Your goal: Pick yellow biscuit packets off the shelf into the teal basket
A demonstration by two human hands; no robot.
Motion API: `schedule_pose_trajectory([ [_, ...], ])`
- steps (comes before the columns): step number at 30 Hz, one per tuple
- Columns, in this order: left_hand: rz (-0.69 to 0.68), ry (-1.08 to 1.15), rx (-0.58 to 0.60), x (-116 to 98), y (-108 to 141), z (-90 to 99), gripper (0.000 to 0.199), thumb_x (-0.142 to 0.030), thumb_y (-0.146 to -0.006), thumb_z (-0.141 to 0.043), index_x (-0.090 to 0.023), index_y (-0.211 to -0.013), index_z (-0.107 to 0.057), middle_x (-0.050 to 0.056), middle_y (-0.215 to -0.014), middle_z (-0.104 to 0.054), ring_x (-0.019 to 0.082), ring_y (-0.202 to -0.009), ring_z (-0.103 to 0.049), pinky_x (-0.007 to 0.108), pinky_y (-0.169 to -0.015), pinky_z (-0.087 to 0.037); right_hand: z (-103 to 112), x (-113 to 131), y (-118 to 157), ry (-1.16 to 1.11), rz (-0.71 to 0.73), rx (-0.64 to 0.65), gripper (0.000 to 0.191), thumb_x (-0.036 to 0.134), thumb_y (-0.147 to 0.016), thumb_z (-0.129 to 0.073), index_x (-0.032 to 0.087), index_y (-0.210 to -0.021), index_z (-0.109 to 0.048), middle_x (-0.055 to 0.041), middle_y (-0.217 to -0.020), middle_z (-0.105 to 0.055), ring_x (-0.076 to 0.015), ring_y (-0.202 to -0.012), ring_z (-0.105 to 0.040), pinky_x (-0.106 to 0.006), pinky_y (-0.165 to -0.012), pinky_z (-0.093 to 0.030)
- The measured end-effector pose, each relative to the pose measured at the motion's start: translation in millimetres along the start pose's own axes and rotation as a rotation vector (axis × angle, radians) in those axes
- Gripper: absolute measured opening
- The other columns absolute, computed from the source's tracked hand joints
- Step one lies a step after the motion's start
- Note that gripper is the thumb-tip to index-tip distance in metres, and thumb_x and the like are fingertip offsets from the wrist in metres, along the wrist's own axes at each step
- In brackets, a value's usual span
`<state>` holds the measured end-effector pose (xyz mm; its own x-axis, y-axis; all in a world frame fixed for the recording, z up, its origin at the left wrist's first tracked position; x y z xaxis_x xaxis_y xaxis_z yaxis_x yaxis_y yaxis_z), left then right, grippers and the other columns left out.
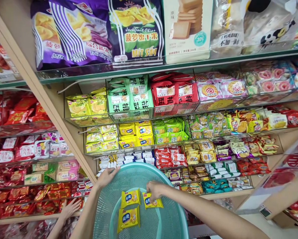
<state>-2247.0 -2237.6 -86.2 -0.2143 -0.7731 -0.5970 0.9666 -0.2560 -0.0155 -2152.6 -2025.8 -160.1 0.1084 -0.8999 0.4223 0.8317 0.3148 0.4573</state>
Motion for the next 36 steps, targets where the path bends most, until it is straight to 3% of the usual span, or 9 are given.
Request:
schedule_pose_trajectory([
  [8, 0.010, -0.011, 0.001, -1.0, 2.3, -1.8, 0.057, -0.070, -0.075, -0.032, -0.019, -0.061, -0.055, 0.000, -0.059, -0.054, 0.019, -0.064, -0.053, 0.023, -0.061, -0.034, -2.2, 4.9, -17.1, -0.045, 0.064, 0.004, 0.062, 0.028, -0.058, -0.074, 0.018, -0.116, -0.057, -0.0071, -0.110, -0.059, -0.0231, -0.098, -0.056, -0.031, -0.081, -0.045],
  [12, 0.015, -0.010, 0.016, 0.4, 2.0, -3.0, 0.058, -0.070, -0.075, -0.032, -0.019, -0.065, -0.058, 0.000, -0.063, -0.057, 0.019, -0.068, -0.054, 0.023, -0.062, -0.035, -8.3, 12.7, -12.5, 0.031, 0.131, -0.035, 0.062, 0.031, -0.062, -0.070, 0.018, -0.120, -0.053, -0.0105, -0.116, -0.056, -0.0262, -0.105, -0.053, -0.035, -0.085, -0.044],
  [18, 0.026, -0.009, 0.023, 3.1, 1.0, -4.1, 0.060, -0.072, -0.073, -0.032, -0.019, -0.068, -0.060, 0.001, -0.066, -0.060, 0.020, -0.070, -0.056, 0.024, -0.065, -0.037, -17.0, 23.8, -0.2, 0.160, 0.200, -0.142, 0.047, 0.032, -0.070, -0.061, 0.018, -0.114, -0.054, -0.0115, -0.106, -0.060, -0.0296, -0.095, -0.058, -0.041, -0.078, -0.047],
  [20, 0.026, -0.002, 0.029, 2.2, 1.1, -5.0, 0.060, -0.071, -0.074, -0.033, -0.019, -0.070, -0.062, 0.002, -0.068, -0.063, 0.021, -0.072, -0.058, 0.024, -0.067, -0.038, -21.4, 25.9, 1.0, 0.189, 0.202, -0.153, 0.053, 0.033, -0.069, -0.063, 0.018, -0.119, -0.051, -0.0120, -0.110, -0.058, -0.0312, -0.102, -0.054, -0.046, -0.087, -0.043],
  [25, 0.008, -0.016, 0.036, -2.5, 1.3, -7.4, 0.059, -0.070, -0.075, -0.032, -0.019, -0.067, -0.061, 0.002, -0.067, -0.063, 0.021, -0.069, -0.058, 0.025, -0.064, -0.038, -38.9, 17.6, -4.9, 0.228, 0.105, -0.118, 0.094, 0.020, -0.056, -0.074, 0.023, -0.137, -0.027, -0.0158, -0.136, -0.035, -0.0370, -0.125, -0.034, -0.054, -0.102, -0.026],
  [30, -0.006, 0.005, 0.030, -4.2, 0.7, -8.5, 0.060, -0.071, -0.073, -0.033, -0.018, -0.068, -0.061, 0.003, -0.069, -0.065, 0.021, -0.068, -0.058, 0.025, -0.064, -0.039, -39.9, 18.9, -5.1, 0.324, 0.132, -0.244, 0.082, 0.014, -0.059, -0.072, 0.012, -0.132, -0.035, -0.0188, -0.128, -0.045, -0.0344, -0.124, -0.036, -0.051, -0.105, -0.021],
  [33, -0.010, 0.007, 0.025, -4.4, 0.2, -8.7, 0.061, -0.072, -0.072, -0.033, -0.018, -0.067, -0.060, 0.003, -0.069, -0.065, 0.021, -0.068, -0.058, 0.025, -0.064, -0.039, -36.1, 22.6, -0.5, 0.333, 0.170, -0.293, 0.073, 0.020, -0.062, -0.070, 0.012, -0.129, -0.041, -0.0195, -0.134, -0.039, -0.0349, -0.128, -0.030, -0.052, -0.107, -0.015],
  [36, -0.008, -0.005, 0.024, -4.5, -0.5, -9.4, 0.060, -0.072, -0.073, -0.032, -0.019, -0.063, -0.057, 0.002, -0.065, -0.062, 0.021, -0.066, -0.058, 0.025, -0.062, -0.038, -36.3, 23.4, 2.2, 0.297, 0.172, -0.259, 0.072, 0.025, -0.062, -0.070, 0.011, -0.128, -0.044, -0.0197, -0.138, -0.034, -0.0358, -0.130, -0.026, -0.052, -0.108, -0.015],
])
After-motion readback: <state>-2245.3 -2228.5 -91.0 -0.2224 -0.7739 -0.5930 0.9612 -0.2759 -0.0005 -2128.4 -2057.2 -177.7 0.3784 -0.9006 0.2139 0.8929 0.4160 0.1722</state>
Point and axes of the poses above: each hand's wrist, its own y-axis away from the middle knuckle, its own z-axis out of the back of the hand, x = y × z, the point moved 9 cm from there along -y, towards the middle knuckle
